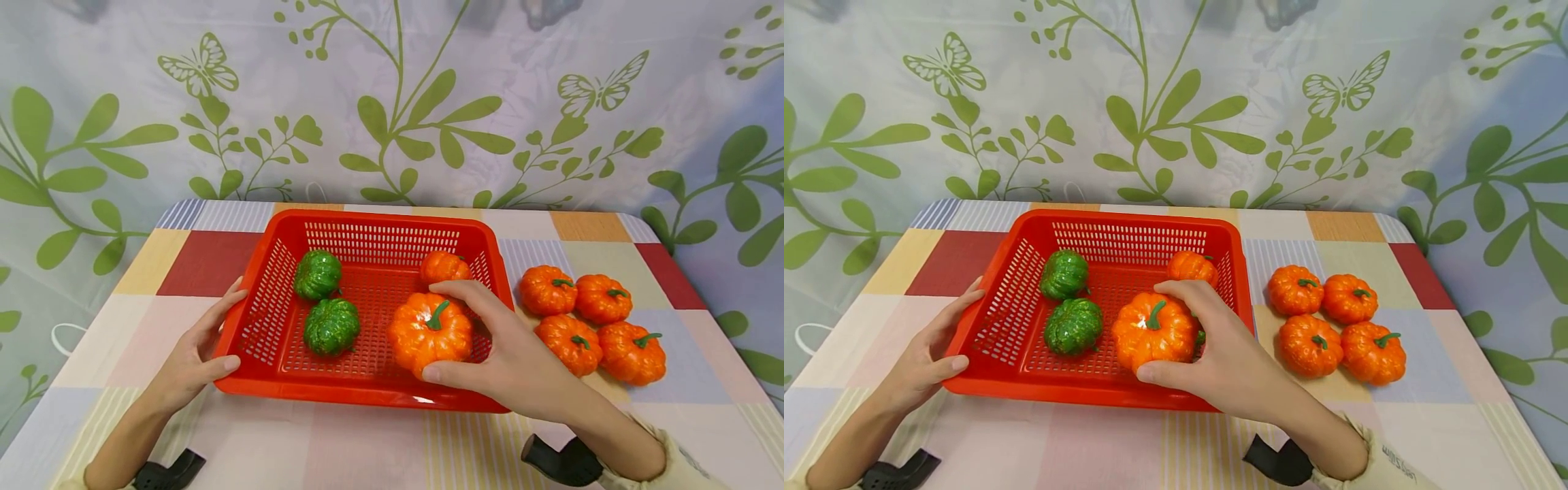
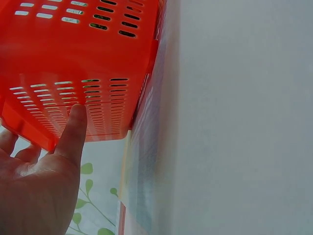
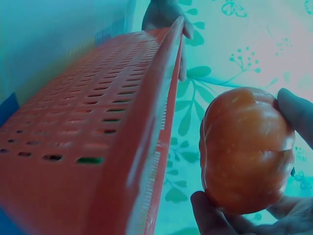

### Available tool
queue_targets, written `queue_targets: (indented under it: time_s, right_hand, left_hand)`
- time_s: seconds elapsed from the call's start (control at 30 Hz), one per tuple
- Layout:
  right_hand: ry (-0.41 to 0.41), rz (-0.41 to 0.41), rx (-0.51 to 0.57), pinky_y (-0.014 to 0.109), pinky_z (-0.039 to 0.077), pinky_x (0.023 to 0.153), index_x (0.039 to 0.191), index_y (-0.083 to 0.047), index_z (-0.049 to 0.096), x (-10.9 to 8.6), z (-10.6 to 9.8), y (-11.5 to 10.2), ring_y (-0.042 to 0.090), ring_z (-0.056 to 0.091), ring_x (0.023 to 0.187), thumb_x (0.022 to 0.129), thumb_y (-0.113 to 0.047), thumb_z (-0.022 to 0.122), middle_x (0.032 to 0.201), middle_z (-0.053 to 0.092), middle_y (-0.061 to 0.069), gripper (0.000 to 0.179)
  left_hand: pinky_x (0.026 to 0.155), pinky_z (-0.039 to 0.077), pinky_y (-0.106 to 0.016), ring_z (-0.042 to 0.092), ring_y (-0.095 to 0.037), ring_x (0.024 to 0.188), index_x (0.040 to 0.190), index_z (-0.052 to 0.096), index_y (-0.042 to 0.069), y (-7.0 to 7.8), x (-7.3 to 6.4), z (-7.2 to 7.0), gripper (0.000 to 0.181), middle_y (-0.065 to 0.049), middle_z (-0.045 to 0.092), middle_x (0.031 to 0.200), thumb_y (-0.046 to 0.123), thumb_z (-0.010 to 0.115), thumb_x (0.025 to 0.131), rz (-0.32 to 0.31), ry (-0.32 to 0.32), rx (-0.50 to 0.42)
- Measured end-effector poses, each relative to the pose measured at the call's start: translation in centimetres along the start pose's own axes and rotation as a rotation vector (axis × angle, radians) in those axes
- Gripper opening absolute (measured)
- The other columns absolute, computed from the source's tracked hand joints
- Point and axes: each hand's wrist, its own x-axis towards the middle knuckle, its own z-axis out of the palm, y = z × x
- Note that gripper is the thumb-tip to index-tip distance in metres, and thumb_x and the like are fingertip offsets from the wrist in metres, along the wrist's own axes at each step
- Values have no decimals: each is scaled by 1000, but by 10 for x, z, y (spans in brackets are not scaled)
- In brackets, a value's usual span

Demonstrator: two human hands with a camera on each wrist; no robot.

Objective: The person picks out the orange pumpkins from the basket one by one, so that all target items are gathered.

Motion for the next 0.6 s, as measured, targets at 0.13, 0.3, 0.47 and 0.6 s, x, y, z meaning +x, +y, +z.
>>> queue_targets:
  time_s: [0.13, 0.3, 0.47, 0.6]
  right_hand:
    - [0, -20, 29, 35, 53, 89, 137, -33, 49, -11, -5, 8, 14, 57, 110, 80, -25, 84, 133, 51, -8, 67]
    - [10, -109, 19, 30, 52, 90, 140, -31, 49, -25, -6, 16, 17, 54, 115, 78, -16, 85, 138, 49, -7, 74]
    - [34, -165, 10, 24, 49, 94, 141, -24, 50, -40, -7, 24, 17, 51, 122, 73, -7, 87, 142, 49, -4, 79]
    - [77, -140, 4, 20, 46, 96, 140, -19, 52, -51, -12, 26, 15, 45, 129, 72, -3, 87, 143, 48, -1, 78]
  left_hand:
    - [81, 57, -35, 38, -17, 130, 157, 23, 9, 1, 0, 1, 84, -2, 4, 165, -11, 55, 82, 1, -4, -2]
    - [81, 57, -33, 38, -17, 131, 156, 25, 9, 2, 0, 1, 83, -2, 6, 165, -12, 55, 81, -6, 13, 2]
    - [78, 58, -34, 40, -19, 130, 155, 27, 9, 2, -1, 4, 84, -3, 7, 165, -13, 56, 79, 4, 38, 2]
    - [78, 58, -34, 40, -20, 129, 155, 27, 9, 2, -1, 4, 85, -3, 7, 165, -13, 56, 79, 9, 39, 0]
